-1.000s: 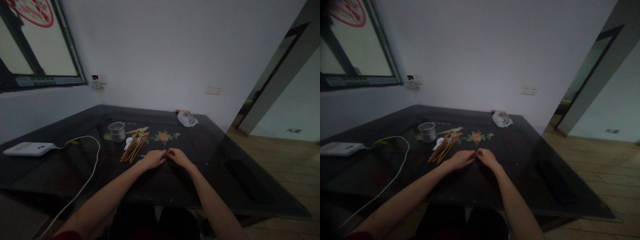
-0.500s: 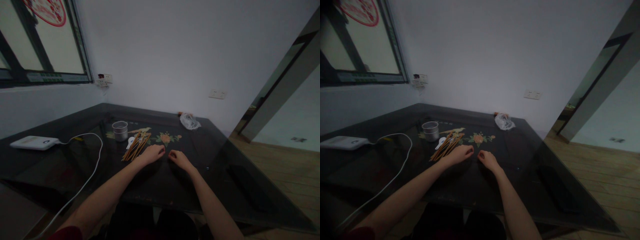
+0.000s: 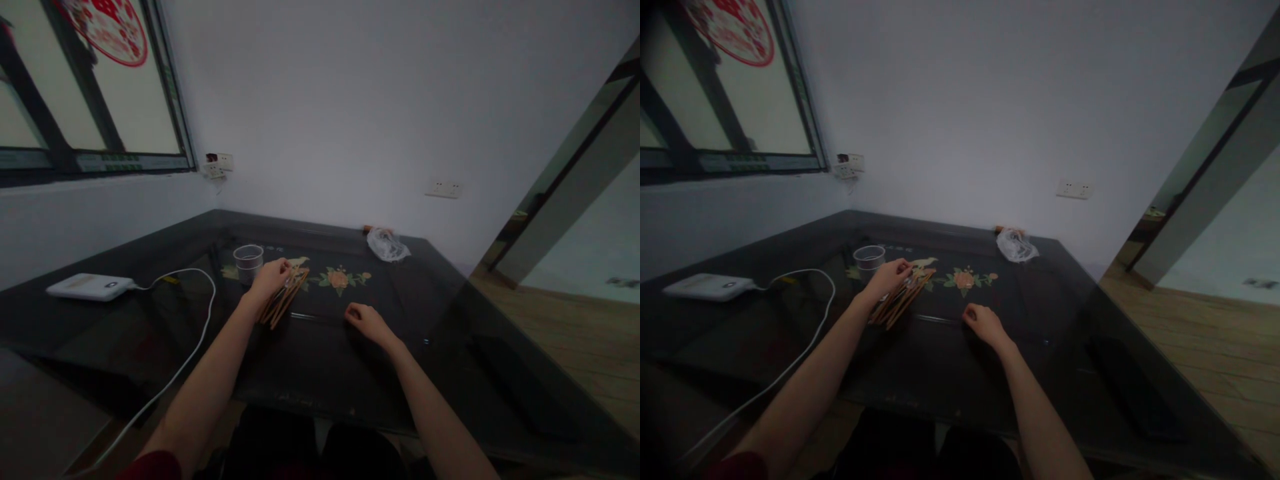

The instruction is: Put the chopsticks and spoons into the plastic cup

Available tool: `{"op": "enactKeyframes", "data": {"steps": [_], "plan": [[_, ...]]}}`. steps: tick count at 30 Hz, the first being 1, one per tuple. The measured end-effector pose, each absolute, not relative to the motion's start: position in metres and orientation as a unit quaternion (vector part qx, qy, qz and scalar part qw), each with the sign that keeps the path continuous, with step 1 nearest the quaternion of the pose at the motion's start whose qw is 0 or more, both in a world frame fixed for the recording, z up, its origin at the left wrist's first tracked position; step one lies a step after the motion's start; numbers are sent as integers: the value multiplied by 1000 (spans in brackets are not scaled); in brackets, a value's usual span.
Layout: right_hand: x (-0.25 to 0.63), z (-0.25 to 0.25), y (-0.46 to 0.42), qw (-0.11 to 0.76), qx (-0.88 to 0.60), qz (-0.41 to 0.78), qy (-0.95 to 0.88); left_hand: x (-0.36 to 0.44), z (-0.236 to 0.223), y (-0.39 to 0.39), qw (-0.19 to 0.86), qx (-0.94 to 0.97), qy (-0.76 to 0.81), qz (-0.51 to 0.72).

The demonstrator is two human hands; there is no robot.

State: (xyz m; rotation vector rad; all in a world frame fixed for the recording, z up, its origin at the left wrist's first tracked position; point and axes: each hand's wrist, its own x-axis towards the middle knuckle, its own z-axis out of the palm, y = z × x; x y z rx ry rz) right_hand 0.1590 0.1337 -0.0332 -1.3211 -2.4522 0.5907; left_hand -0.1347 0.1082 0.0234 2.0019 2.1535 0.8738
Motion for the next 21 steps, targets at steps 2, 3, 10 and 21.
{"op": "enactKeyframes", "data": {"steps": [2, 3, 10, 21], "plan": [[159, -33, 134, 153, -454, 205, -853, -147, 21, 107, 39, 633, 729, 259], [159, -33, 134, 154, -453, 206, -854, -151, 19, 106, 40, 623, 741, 246], [158, -35, 135, 147, -456, 207, -853, -157, 10, 100, 47, 580, 787, 206], [148, -35, 127, 213, -417, 235, -852, -176, 3, 101, 80, 546, 824, 129]]}}
